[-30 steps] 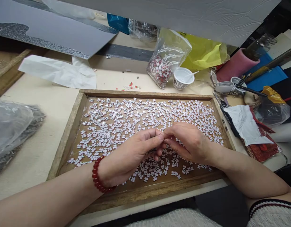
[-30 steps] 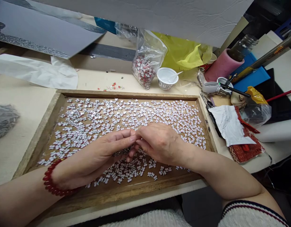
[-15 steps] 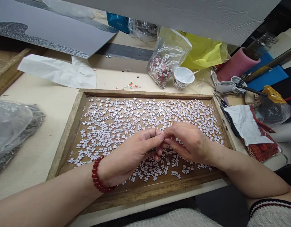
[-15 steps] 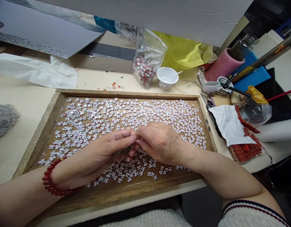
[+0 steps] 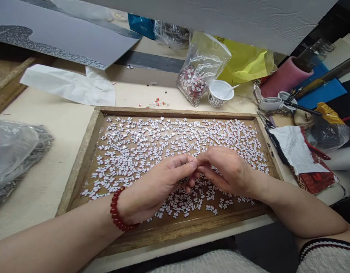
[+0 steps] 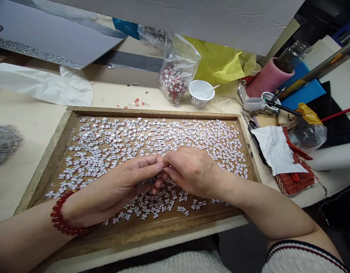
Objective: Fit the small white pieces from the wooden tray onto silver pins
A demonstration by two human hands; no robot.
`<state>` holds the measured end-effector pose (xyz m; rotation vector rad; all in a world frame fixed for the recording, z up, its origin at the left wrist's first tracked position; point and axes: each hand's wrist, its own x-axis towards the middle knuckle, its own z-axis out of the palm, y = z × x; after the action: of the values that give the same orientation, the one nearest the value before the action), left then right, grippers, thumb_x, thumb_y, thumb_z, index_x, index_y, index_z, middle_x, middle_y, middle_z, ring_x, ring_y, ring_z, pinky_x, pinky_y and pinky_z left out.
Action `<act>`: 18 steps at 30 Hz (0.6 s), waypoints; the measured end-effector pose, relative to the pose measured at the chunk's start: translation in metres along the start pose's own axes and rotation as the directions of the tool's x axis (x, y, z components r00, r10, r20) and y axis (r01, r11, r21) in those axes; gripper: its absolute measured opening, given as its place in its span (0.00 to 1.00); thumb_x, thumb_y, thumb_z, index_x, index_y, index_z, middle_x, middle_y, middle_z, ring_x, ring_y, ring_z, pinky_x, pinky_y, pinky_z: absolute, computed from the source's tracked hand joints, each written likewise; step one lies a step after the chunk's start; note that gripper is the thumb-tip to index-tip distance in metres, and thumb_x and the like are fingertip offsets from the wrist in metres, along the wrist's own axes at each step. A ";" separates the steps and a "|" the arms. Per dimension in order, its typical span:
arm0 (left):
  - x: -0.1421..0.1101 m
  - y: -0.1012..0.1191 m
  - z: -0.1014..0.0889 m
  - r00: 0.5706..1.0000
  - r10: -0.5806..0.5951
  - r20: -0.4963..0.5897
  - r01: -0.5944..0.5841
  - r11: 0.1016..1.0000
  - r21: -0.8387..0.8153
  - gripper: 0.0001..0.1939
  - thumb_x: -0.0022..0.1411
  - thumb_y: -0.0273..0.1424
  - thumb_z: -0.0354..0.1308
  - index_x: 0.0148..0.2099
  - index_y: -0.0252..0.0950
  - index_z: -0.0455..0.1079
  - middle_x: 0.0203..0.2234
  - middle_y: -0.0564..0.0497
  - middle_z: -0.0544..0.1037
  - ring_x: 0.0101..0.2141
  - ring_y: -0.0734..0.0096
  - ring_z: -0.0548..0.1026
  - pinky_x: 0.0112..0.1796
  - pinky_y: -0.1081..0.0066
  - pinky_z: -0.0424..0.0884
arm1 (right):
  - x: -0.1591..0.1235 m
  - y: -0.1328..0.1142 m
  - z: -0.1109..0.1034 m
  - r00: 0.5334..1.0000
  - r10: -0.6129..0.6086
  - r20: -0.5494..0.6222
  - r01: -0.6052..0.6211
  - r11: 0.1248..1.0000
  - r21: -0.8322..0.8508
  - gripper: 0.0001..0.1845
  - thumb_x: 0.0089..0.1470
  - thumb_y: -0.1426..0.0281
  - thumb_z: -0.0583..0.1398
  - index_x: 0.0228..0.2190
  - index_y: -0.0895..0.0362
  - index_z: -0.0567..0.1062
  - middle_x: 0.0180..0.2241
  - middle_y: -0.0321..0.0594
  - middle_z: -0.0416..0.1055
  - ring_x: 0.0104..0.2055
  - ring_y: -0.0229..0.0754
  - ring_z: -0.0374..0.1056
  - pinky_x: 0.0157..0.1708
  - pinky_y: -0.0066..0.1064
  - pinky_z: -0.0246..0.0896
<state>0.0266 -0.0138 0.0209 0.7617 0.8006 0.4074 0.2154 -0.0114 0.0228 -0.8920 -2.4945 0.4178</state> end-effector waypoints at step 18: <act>-0.001 0.001 0.001 1.000 -0.001 -0.015 0.001 1.000 -0.002 0.13 0.60 0.41 0.56 0.32 0.35 0.67 0.28 0.53 0.67 0.30 0.72 0.63 0.34 0.70 0.60 | 0.000 0.001 0.002 1.000 0.004 -0.007 -0.004 1.000 -0.006 0.06 0.59 0.73 0.51 0.32 0.59 0.68 0.25 0.37 0.69 0.28 0.34 0.63 0.30 0.28 0.60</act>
<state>0.0267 -0.0137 0.0223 0.7568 0.8146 0.4132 0.2151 -0.0110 0.0211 -0.8999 -2.4896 0.4081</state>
